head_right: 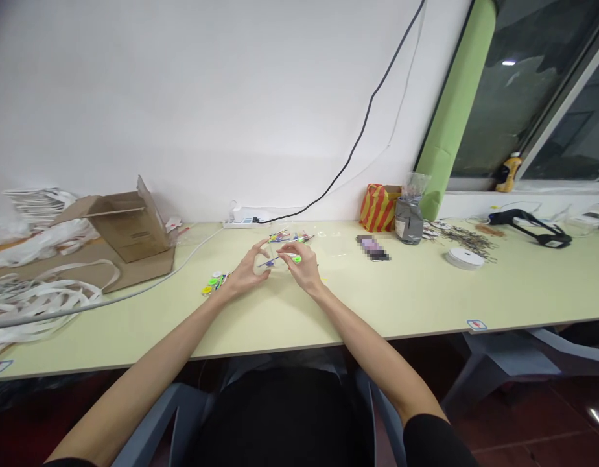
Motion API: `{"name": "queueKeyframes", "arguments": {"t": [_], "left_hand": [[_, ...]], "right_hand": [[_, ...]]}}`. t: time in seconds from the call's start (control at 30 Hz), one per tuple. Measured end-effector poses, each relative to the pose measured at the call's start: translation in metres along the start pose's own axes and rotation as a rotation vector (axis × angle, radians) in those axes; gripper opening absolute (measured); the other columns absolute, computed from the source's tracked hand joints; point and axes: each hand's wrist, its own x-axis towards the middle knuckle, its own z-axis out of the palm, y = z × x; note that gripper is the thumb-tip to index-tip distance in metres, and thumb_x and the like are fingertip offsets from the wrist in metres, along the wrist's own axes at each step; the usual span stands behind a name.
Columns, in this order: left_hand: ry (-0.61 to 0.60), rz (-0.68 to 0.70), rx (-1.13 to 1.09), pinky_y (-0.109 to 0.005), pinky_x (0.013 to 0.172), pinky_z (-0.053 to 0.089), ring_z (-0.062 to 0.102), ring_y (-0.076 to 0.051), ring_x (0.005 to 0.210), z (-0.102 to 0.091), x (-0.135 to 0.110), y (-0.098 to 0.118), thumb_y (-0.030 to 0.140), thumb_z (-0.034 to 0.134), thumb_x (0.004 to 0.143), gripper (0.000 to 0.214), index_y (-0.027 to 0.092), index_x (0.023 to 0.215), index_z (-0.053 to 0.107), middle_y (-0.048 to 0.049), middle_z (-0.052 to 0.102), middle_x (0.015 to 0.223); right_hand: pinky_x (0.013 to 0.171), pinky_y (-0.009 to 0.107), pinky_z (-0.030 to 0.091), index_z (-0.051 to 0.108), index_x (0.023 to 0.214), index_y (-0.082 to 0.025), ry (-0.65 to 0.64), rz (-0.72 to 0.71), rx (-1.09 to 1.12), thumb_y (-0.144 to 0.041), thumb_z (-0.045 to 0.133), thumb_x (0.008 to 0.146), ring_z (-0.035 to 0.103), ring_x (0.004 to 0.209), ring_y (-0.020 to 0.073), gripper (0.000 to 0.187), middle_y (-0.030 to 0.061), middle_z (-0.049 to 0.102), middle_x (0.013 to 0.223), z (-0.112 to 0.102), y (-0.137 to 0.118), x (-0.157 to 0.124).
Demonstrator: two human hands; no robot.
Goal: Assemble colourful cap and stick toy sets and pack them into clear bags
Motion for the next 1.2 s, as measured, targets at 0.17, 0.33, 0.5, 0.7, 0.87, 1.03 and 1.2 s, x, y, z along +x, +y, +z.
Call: {"name": "queueKeyframes", "arguments": {"t": [0.17, 0.33, 0.5, 0.7, 0.87, 1.03, 1.2], "left_hand": [[0.089, -0.097, -0.088, -0.040, 0.106, 0.044, 0.056, -0.023, 0.119, -0.003, 0.002, 0.000, 0.025, 0.060, 0.082, 0.078, 0.022, 0.153, 0.025, -0.0055, 0.061, 0.116], [0.081, -0.118, -0.079, -0.034, 0.095, 0.049, 0.057, -0.022, 0.113, -0.003, 0.001, -0.005, 0.027, 0.060, 0.082, 0.079, 0.023, 0.153, 0.025, -0.0046, 0.060, 0.116], [0.049, -0.084, -0.030, -0.039, 0.104, 0.044, 0.055, -0.023, 0.116, -0.002, 0.000, -0.004, 0.025, 0.060, 0.081, 0.081, 0.024, 0.154, 0.026, -0.0043, 0.059, 0.117], [-0.019, -0.021, 0.021, -0.043, 0.110, 0.039, 0.052, -0.026, 0.121, -0.002, -0.002, -0.001, 0.022, 0.061, 0.079, 0.083, 0.027, 0.155, 0.026, -0.0055, 0.059, 0.123], [-0.030, -0.019, 0.038, -0.044, 0.108, 0.041, 0.055, -0.025, 0.115, -0.001, -0.003, -0.003, 0.023, 0.062, 0.079, 0.085, 0.027, 0.155, 0.025, -0.0054, 0.060, 0.122], [-0.011, -0.024, 0.033, -0.045, 0.110, 0.039, 0.053, -0.026, 0.122, 0.000, -0.003, -0.004, 0.022, 0.061, 0.079, 0.085, 0.027, 0.155, 0.025, -0.0054, 0.060, 0.124], [-0.017, -0.018, 0.009, -0.045, 0.112, 0.038, 0.053, -0.027, 0.125, 0.002, -0.003, -0.003, 0.024, 0.062, 0.079, 0.083, 0.025, 0.154, 0.027, -0.0056, 0.061, 0.120]], "right_hand": [[0.081, 0.037, 0.049, 0.069, 0.092, -0.020, 0.096, 0.028, -0.249, -0.033, 0.059, 0.096, 0.061, 0.087, 0.0217, 0.018, 0.0072, 0.071, 0.093, -0.028, 0.022, 0.014], [0.073, 0.031, 0.045, 0.074, 0.078, -0.020, -0.427, 0.039, -0.402, -0.025, 0.075, 0.084, 0.058, 0.076, 0.0188, 0.007, 0.0028, 0.067, 0.076, -0.048, 0.051, 0.018], [0.070, 0.028, 0.043, 0.079, 0.083, -0.022, -0.592, -0.013, -0.535, -0.014, 0.077, 0.079, 0.060, 0.081, 0.0208, 0.010, 0.0031, 0.068, 0.076, -0.041, 0.063, 0.011], [0.071, 0.030, 0.045, 0.075, 0.076, -0.021, -0.550, -0.068, -0.582, -0.019, 0.071, 0.083, 0.060, 0.080, 0.0221, 0.009, 0.0055, 0.067, 0.074, -0.040, 0.060, 0.010], [0.082, 0.037, 0.048, 0.069, 0.084, -0.021, -0.179, -0.047, -0.390, -0.022, 0.058, 0.091, 0.058, 0.082, 0.0220, 0.013, 0.0059, 0.068, 0.083, -0.045, 0.039, 0.018], [0.072, 0.033, 0.051, 0.066, 0.089, -0.020, 0.087, 0.151, 0.077, -0.045, 0.063, 0.090, 0.063, 0.074, 0.0187, 0.025, 0.0042, 0.070, 0.082, -0.042, 0.019, 0.023], [0.068, 0.033, 0.053, 0.072, 0.088, -0.019, -0.026, 0.218, 0.268, -0.049, 0.073, 0.083, 0.065, 0.071, 0.0191, 0.030, 0.0046, 0.073, 0.079, -0.027, 0.011, 0.016]]}}
